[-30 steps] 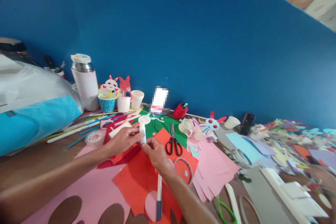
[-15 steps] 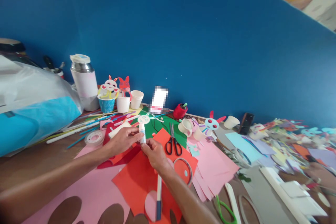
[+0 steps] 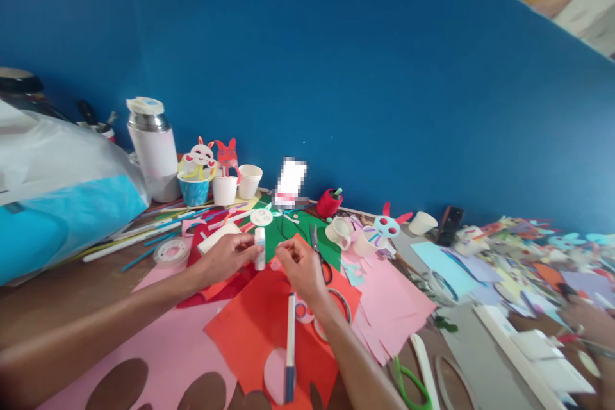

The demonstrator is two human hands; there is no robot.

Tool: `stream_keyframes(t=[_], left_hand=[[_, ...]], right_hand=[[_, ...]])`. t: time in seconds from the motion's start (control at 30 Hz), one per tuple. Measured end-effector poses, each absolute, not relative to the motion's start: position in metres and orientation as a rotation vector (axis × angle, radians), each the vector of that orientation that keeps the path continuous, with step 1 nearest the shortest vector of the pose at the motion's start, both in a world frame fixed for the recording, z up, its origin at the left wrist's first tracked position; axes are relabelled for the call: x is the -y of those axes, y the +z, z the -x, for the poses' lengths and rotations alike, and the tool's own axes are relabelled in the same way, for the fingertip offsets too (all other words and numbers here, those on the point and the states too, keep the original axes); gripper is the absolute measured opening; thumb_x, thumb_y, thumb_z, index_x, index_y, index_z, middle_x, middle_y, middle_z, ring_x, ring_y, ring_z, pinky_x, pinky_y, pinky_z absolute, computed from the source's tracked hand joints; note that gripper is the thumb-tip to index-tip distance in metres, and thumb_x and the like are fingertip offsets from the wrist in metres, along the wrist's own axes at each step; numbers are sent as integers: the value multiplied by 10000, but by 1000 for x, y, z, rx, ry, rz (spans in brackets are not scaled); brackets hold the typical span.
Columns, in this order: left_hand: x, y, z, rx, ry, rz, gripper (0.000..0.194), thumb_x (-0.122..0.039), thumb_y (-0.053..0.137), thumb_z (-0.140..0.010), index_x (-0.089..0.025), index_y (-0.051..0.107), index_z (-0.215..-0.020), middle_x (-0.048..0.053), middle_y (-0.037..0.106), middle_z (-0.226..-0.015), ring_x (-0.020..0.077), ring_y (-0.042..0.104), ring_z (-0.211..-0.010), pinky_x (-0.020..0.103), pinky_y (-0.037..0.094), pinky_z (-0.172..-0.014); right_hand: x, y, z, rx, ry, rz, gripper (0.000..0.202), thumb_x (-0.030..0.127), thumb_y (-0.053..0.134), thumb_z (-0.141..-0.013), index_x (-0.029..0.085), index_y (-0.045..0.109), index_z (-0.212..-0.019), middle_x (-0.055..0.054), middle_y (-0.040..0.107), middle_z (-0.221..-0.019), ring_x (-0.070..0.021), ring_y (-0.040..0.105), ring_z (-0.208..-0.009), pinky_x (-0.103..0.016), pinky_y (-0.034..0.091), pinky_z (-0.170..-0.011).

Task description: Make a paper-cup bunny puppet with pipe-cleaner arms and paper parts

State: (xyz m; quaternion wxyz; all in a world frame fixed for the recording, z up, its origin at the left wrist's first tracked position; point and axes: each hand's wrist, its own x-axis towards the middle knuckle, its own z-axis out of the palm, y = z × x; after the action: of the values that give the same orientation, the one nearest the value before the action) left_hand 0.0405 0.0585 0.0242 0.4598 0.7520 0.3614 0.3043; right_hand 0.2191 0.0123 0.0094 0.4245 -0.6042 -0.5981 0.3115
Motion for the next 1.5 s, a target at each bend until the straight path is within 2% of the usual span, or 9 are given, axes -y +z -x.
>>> stream_keyframes(t=[0.2, 0.4, 0.5, 0.57, 0.63, 0.83, 1.03, 1.2, 1.5], left_hand=[[-54, 34, -40, -900, 726, -1814, 287, -323, 425, -785, -162, 616, -644, -7, 630, -629, 116, 507, -544, 225, 360, -542], [-54, 37, -41, -915, 704, -1786, 250, -300, 440, -767, -160, 609, -648, 4, 635, -637, 127, 532, -563, 225, 377, -544], [-54, 36, -41, -919, 685, -1760, 230, -296, 441, -760, -157, 616, -706, 13, 645, -638, 141, 553, -574, 229, 388, -537], [-53, 35, -41, -916, 676, -1757, 218, -293, 444, -752, -157, 610, -712, 19, 650, -643, 150, 568, -590, 234, 400, -543], [-53, 35, -41, -913, 664, -1770, 206, -290, 449, -742, -160, 595, -682, 23, 645, -638, 156, 575, -604, 240, 411, -558], [-54, 27, -41, -906, 673, -1875, 200, -305, 456, -735, -169, 588, -671, 14, 622, -657, 150, 555, -610, 242, 394, -569], [-57, 19, -41, -917, 668, -1968, 220, -348, 465, -744, -189, 613, -712, -3, 606, -701, 151, 533, -663, 235, 391, -606], [-55, 20, -40, -873, 670, -2018, 210, -305, 451, -755, -196, 631, -761, -1, 592, -737, 151, 524, -681, 240, 387, -618], [-53, 13, -42, -867, 635, -2054, 181, -286, 448, -759, -181, 590, -721, -10, 540, -716, 135, 501, -665, 236, 365, -608]], right_hand=[[-29, -2, -249, 1817, 359, 1652, 266, 334, 575, -737, 208, 608, -969, -40, 590, -858, -171, 525, -769, -289, 411, -686], [-25, -3, -248, 2056, 510, 1578, 375, 298, 634, -691, 233, 567, -1055, -36, 590, -1006, -185, 528, -928, -320, 403, -800], [-24, -3, -243, 2042, 502, 1591, 266, 217, 627, -672, 212, 599, -936, -32, 608, -963, -181, 545, -906, -314, 397, -798], [-23, -2, -241, 1994, 538, 1568, 116, 213, 577, -716, 203, 597, -829, -18, 627, -869, -166, 567, -847, -293, 407, -759], [-23, 3, -241, 1905, 592, 1526, 75, 249, 527, -768, 201, 571, -806, -9, 635, -818, -154, 583, -799, -274, 417, -718], [-22, 27, -241, 1771, 473, 1486, 154, 338, 530, -790, 202, 560, -857, -20, 606, -794, -160, 564, -737, -283, 431, -702], [-20, 40, -236, 2004, 293, 1389, 256, 262, 485, -836, 236, 572, -1075, -56, 576, -936, -186, 538, -864, -310, 420, -777], [-15, 48, -233, 2126, 321, 1308, 300, 230, 435, -864, 254, 540, -1144, -64, 559, -981, -191, 523, -927, -322, 420, -812], [-12, 51, -230, 2253, 339, 1308, 368, 220, 344, -906, 266, 433, -1260, -72, 545, -998, -185, 509, -948, -336, 438, -826]])
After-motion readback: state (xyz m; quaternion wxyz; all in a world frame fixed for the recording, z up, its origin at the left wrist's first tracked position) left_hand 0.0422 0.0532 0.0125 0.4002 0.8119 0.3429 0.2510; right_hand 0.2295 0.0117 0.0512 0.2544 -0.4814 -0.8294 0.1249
